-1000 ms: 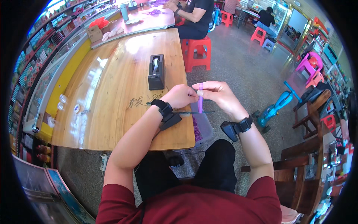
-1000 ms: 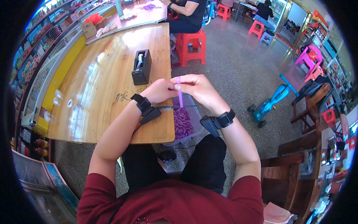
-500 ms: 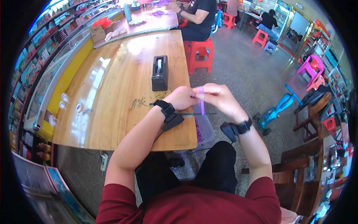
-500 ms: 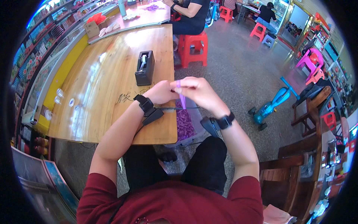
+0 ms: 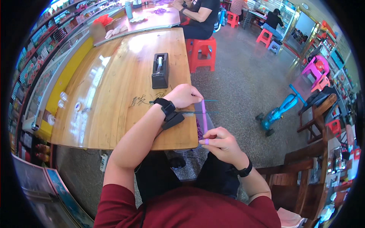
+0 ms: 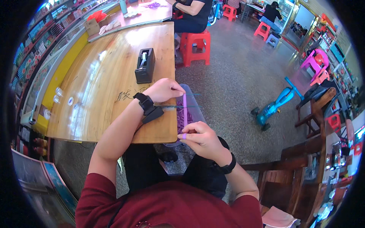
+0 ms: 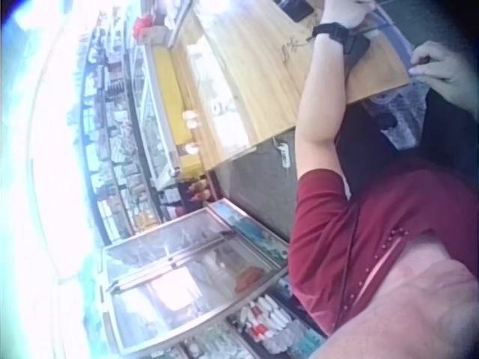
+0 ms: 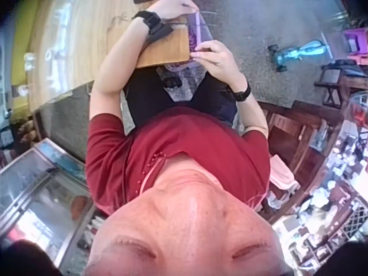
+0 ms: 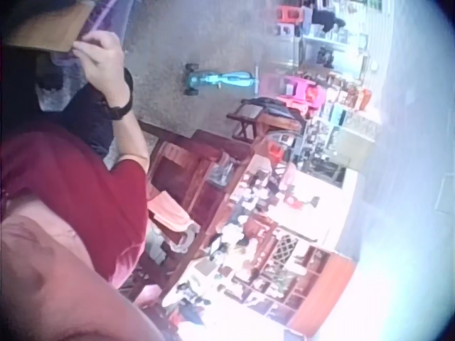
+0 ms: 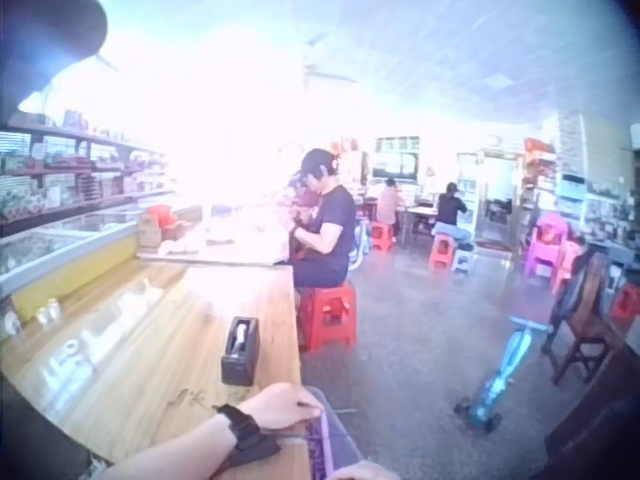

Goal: The person is preparing and organizing thin purple strips of material on a table.

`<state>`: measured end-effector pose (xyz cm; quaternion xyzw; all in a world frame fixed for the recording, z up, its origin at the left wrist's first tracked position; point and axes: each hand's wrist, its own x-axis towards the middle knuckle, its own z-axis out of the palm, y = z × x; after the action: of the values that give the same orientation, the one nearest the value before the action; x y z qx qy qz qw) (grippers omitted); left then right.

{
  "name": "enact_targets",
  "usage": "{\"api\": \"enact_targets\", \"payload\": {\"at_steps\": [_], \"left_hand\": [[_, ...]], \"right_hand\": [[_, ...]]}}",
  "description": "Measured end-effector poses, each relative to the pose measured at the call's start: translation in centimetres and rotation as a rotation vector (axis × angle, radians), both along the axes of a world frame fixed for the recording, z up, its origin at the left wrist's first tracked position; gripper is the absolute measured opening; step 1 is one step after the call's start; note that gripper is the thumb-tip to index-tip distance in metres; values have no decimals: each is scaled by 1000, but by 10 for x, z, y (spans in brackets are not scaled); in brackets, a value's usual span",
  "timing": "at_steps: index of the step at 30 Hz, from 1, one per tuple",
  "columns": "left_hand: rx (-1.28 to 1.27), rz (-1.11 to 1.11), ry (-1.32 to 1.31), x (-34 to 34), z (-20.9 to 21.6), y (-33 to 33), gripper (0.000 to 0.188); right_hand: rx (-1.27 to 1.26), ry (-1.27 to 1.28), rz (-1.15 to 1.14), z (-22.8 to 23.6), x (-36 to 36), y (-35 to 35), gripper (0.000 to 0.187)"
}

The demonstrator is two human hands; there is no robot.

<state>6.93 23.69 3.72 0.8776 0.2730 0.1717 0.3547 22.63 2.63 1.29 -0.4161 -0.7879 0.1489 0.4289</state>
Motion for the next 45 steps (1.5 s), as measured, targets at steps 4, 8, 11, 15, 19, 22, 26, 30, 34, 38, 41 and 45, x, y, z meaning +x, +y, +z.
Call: {"api": "enact_targets", "payload": {"at_steps": [4, 8, 11, 15, 19, 22, 26, 30, 34, 38, 41, 45], "left_hand": [[-4, 12, 7, -1, -2, 1, 19], [-20, 23, 14, 0, 1, -1, 20], [-13, 19, 18, -1, 2, -6, 20], [24, -45, -9, -1, -1, -7, 20], [-24, 62, 77, -2, 0, -7, 19], [-7, -23, 23, 1, -6, 0, 22], [9, -36, 55, 1, -13, 20, 23], [-79, -2, 79, 8, -16, 25, 23], [-86, 22, 147, 1, -1, 16, 22], [-36, -35, 37, 15, -9, -4, 20], [-2, 9, 37, 7, -11, -4, 21], [-18, 18, 28, 6, -7, -6, 21]], "right_hand": [[-7, 46, -17, -5, -2, -2, 23], [15, 49, -46, 2, -6, -5, 15], [49, 26, -47, -2, -8, -6, 15], [32, 29, -87, -12, -11, -10, 13], [67, 114, -42, -31, -12, -6, 17], [121, 196, -77, -40, -15, -3, 13], [137, 293, -164, -42, -15, -2, 10], [126, 408, -256, -33, -22, -8, 8], [123, 283, -254, -28, -20, -10, 6], [114, 149, -256, -33, -15, -19, 9], [135, 117, -223, -25, -19, -21, 15], [65, 96, -209, -13, -22, -16, 15]]}}
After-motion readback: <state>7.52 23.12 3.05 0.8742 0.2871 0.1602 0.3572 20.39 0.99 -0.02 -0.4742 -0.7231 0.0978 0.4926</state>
